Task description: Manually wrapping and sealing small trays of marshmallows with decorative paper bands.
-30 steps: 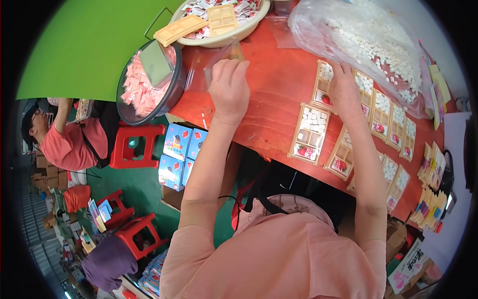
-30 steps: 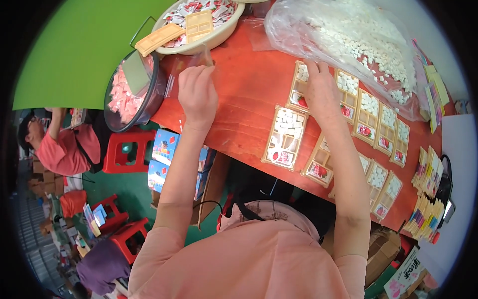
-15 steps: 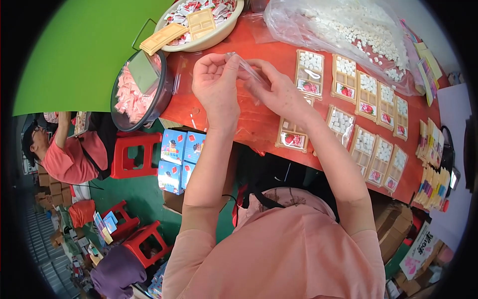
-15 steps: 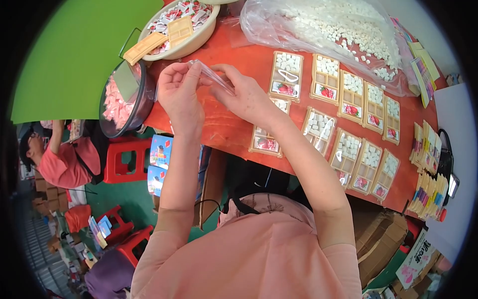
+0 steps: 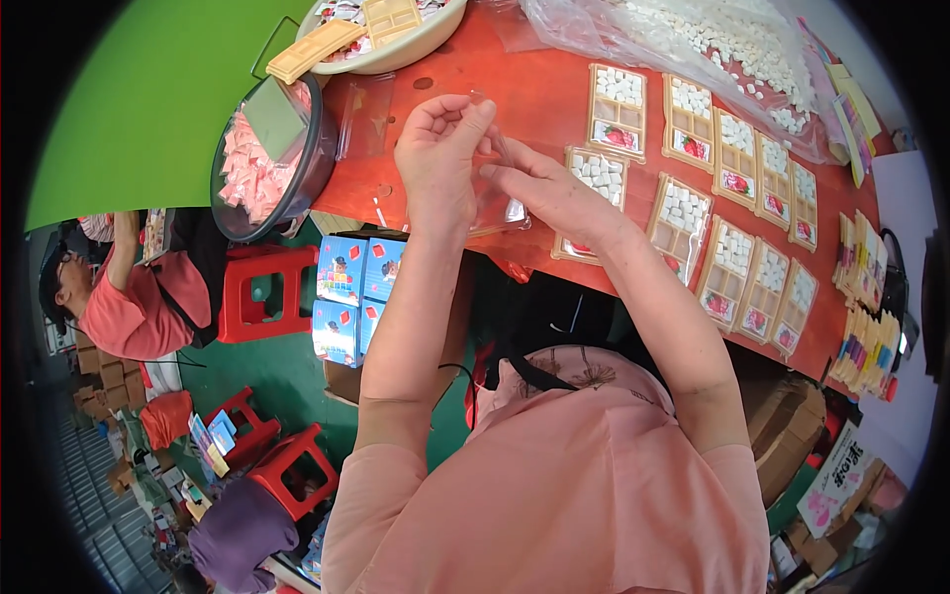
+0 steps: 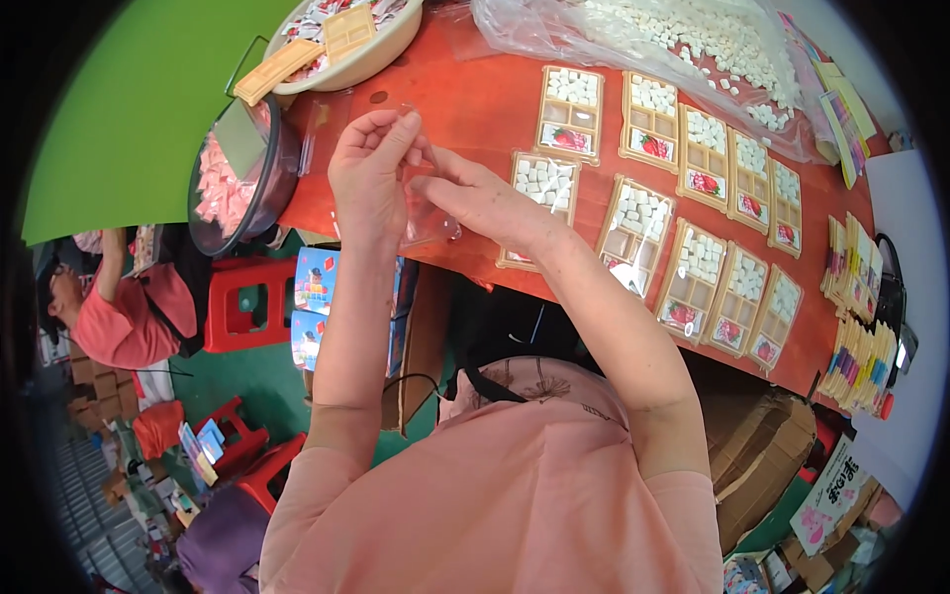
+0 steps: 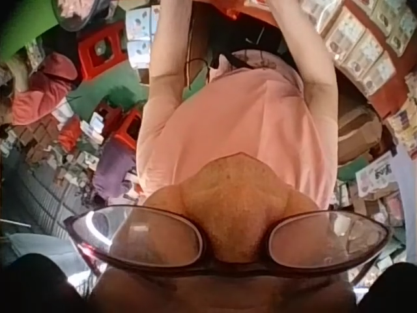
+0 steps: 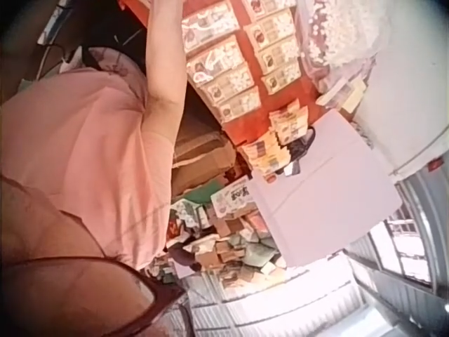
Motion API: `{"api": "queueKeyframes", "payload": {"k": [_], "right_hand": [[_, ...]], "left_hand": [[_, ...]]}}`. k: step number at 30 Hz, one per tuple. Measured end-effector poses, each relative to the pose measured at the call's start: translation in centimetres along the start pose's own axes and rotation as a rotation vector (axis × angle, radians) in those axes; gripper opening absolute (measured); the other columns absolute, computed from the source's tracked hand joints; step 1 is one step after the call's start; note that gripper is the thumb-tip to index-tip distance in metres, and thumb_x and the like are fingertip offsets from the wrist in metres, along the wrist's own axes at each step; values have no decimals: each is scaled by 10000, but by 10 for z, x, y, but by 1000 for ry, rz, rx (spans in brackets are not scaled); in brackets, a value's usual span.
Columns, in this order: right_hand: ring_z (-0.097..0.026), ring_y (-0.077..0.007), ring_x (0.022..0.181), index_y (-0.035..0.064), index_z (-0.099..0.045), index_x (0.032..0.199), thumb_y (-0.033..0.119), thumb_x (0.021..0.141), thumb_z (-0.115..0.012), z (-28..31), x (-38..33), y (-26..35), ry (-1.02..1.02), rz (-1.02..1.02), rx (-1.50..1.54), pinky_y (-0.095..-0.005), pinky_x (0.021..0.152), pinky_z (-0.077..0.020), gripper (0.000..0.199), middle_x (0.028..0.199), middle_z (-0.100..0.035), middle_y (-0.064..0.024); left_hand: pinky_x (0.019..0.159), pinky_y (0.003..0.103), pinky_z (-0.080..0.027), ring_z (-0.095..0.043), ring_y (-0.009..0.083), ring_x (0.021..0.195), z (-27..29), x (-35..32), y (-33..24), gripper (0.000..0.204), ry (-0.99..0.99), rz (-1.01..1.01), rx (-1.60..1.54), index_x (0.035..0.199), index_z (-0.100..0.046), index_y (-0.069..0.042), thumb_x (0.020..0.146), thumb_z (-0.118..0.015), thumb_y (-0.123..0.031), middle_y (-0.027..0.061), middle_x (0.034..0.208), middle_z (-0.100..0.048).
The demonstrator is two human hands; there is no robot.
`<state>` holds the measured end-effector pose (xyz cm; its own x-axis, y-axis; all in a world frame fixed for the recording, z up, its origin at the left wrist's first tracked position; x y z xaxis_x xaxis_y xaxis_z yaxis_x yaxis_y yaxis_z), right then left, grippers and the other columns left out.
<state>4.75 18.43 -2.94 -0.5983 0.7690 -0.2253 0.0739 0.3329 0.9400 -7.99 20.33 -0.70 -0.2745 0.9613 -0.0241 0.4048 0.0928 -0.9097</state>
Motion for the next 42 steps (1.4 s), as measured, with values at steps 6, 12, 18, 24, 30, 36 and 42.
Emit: {"api": "queueKeyframes", "payload": {"k": [6, 12, 18, 24, 30, 36, 42], "right_hand": [[-465, -112, 1323, 134, -329, 1578, 270, 1039, -540, 2, 5, -3, 33, 47, -39, -302, 1111, -348, 594, 1444, -516, 3], [-490, -120, 1298, 141, -318, 1584, 247, 1035, -538, -4, 7, -9, 32, 23, 48, -293, 1106, -350, 601, 1439, -514, -5], [-487, -109, 1276, 156, -287, 1598, 237, 1030, -543, 0, 13, -16, 35, 72, 47, -300, 1099, -362, 628, 1419, -524, -6], [-513, -102, 1219, 174, -297, 1596, 234, 1029, -540, 2, 13, -15, 43, 3, 53, -284, 1033, -419, 620, 1398, -537, -4], [-512, -108, 1237, 171, -306, 1592, 215, 1023, -528, 1, 11, -15, 41, 3, 21, -288, 1023, -433, 613, 1418, -531, -13], [-485, -142, 1320, 147, -313, 1586, 211, 1013, -551, -1, 10, -16, 30, -3, 71, -315, 1084, -405, 624, 1476, -499, -38], [-494, -133, 1304, 102, -351, 1563, 227, 1021, -570, -2, 8, -12, 23, -30, 1, -309, 1076, -416, 599, 1448, -516, -52]], "left_hand": [[633, 232, -513, -647, 141, 749, 12, -5, 0, 210, 50, -4, 87, 1071, -579, 23, 897, -689, 63, 101, 914, -658], [657, 239, -525, -663, 154, 792, 28, 1, 12, 211, 67, 99, -34, 1094, -581, 20, 908, -672, 62, 95, 936, -657], [639, 245, -519, -633, 140, 737, 31, 1, 20, 191, 35, 162, -96, 1083, -588, 12, 913, -672, 40, 87, 910, -654], [651, 249, -523, -630, 147, 735, 31, 3, 20, 168, 40, 166, -126, 1072, -597, 7, 922, -666, 34, 84, 894, -652], [655, 251, -524, -635, 153, 747, 34, 3, 23, 161, 45, 197, -150, 1069, -597, 5, 924, -661, 36, 92, 896, -653], [719, 258, -552, -668, 166, 821, 40, 5, 26, 196, 108, 201, -126, 1102, -587, 15, 922, -653, 52, 96, 950, -659], [665, 234, -527, -661, 145, 779, 36, 6, 17, 204, 112, 103, 50, 1076, -580, 18, 897, -667, 64, 95, 941, -668]]}}
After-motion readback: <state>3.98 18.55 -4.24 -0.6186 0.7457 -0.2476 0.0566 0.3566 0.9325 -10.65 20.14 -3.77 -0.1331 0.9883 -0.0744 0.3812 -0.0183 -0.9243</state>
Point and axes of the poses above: each hand's wrist, its own x-axis towards the middle knuckle, its own z-axis out of the back of the hand, y = z × x, the point moved 5 cm from there along x, towards the middle knuckle
